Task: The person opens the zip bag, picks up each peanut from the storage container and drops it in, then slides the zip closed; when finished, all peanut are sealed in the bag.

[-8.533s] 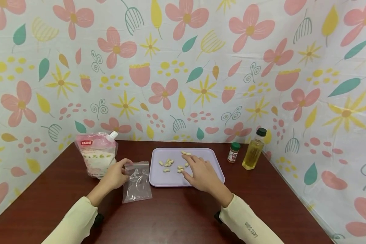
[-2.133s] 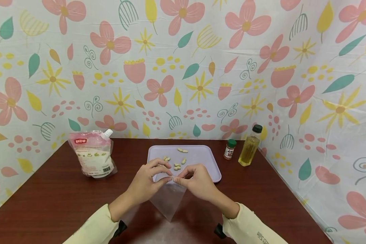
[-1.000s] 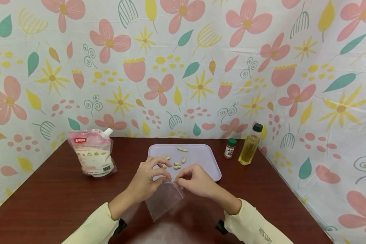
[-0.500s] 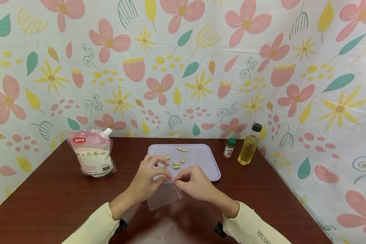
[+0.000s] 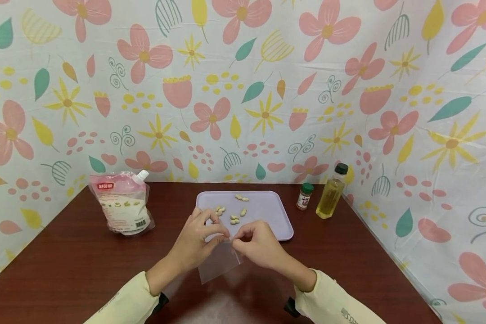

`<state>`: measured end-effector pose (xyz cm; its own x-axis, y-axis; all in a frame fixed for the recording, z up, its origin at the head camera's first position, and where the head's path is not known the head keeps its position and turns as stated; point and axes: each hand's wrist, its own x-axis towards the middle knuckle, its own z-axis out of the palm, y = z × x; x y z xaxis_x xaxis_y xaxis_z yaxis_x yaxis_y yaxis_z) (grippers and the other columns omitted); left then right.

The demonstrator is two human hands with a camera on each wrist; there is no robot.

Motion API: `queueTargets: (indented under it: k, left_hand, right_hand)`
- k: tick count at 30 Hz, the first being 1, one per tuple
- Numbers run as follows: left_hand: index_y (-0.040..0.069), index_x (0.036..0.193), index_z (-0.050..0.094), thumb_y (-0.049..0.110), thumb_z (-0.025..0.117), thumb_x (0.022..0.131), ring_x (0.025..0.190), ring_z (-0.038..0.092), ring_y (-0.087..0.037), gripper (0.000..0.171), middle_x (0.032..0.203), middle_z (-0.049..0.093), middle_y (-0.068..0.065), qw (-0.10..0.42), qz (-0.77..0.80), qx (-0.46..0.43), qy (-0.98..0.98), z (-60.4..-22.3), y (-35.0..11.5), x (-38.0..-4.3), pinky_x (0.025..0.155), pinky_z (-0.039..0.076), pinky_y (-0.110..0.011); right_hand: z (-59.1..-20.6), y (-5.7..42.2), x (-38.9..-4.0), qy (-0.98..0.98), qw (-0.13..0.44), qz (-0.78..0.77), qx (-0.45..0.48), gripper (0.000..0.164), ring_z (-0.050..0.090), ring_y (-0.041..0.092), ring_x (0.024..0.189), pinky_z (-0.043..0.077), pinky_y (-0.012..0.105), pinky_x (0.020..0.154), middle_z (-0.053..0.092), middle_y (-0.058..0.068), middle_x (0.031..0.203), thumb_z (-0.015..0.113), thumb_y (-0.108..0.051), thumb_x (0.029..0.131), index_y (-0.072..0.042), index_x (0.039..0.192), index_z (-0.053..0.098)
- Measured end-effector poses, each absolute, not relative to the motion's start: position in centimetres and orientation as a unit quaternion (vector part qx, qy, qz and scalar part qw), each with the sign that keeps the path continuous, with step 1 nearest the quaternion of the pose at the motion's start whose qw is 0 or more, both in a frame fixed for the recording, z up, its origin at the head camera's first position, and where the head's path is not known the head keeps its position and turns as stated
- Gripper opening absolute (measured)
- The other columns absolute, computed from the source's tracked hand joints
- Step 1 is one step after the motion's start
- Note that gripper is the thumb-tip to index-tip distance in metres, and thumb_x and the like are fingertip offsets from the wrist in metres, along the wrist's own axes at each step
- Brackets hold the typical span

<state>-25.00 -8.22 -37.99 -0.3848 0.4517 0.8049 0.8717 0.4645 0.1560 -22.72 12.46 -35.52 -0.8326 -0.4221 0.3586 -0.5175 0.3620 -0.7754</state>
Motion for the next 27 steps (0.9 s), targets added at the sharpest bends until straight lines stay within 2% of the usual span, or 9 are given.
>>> queueTargets:
  k: [6,14,22,27]
  left_hand:
    - [0.023,0.088,0.072,0.017,0.079,0.082,0.087,0.052,-0.011,0.011,0.094,0.064,0.012,0.357,-0.292,-0.44,-0.771,-38.09,-8.17,-24.94,0.074,0.043,-0.031]
    - [0.023,0.086,0.07,-0.003,0.074,0.08,0.082,0.053,-0.01,0.027,0.091,0.063,0.012,0.369,-0.274,-0.436,-0.774,-38.11,-8.19,-25.01,0.08,0.048,-0.035]
    - [0.024,0.084,0.069,-0.001,0.071,0.082,0.078,0.05,-0.008,0.026,0.091,0.062,0.012,0.375,-0.263,-0.43,-0.778,-38.02,-8.1,-24.92,0.064,0.04,-0.026]
    - [0.025,0.083,0.068,-0.002,0.07,0.081,0.078,0.05,-0.008,0.027,0.09,0.062,0.013,0.38,-0.261,-0.422,-0.781,-38.1,-8.06,-24.89,0.063,0.039,-0.026]
  right_hand:
    - [-35.68,12.49,-22.67,-0.824,0.063,0.49,0.279,0.02,0.048,0.005,0.047,0.04,0.022,0.046,0.058,-0.004,0.053,0.062,0.003,0.081,-0.008,0.069,0.074]
    - [-35.67,12.18,-22.63,-0.827,0.082,0.488,0.267,0.022,0.05,0.006,0.045,0.042,0.023,0.046,0.059,-0.004,0.052,0.063,0.004,0.081,-0.009,0.066,0.073]
    - [-35.63,11.94,-22.4,-0.823,0.084,0.498,0.26,0.023,0.05,0.006,0.044,0.041,0.022,0.045,0.06,0.0,0.053,0.063,0.005,0.081,-0.008,0.065,0.073]
    - [-35.58,11.66,-22.22,-0.823,0.083,0.502,0.252,0.022,0.048,0.003,0.043,0.039,0.021,0.045,0.06,0.003,0.052,0.063,0.007,0.081,-0.006,0.065,0.072]
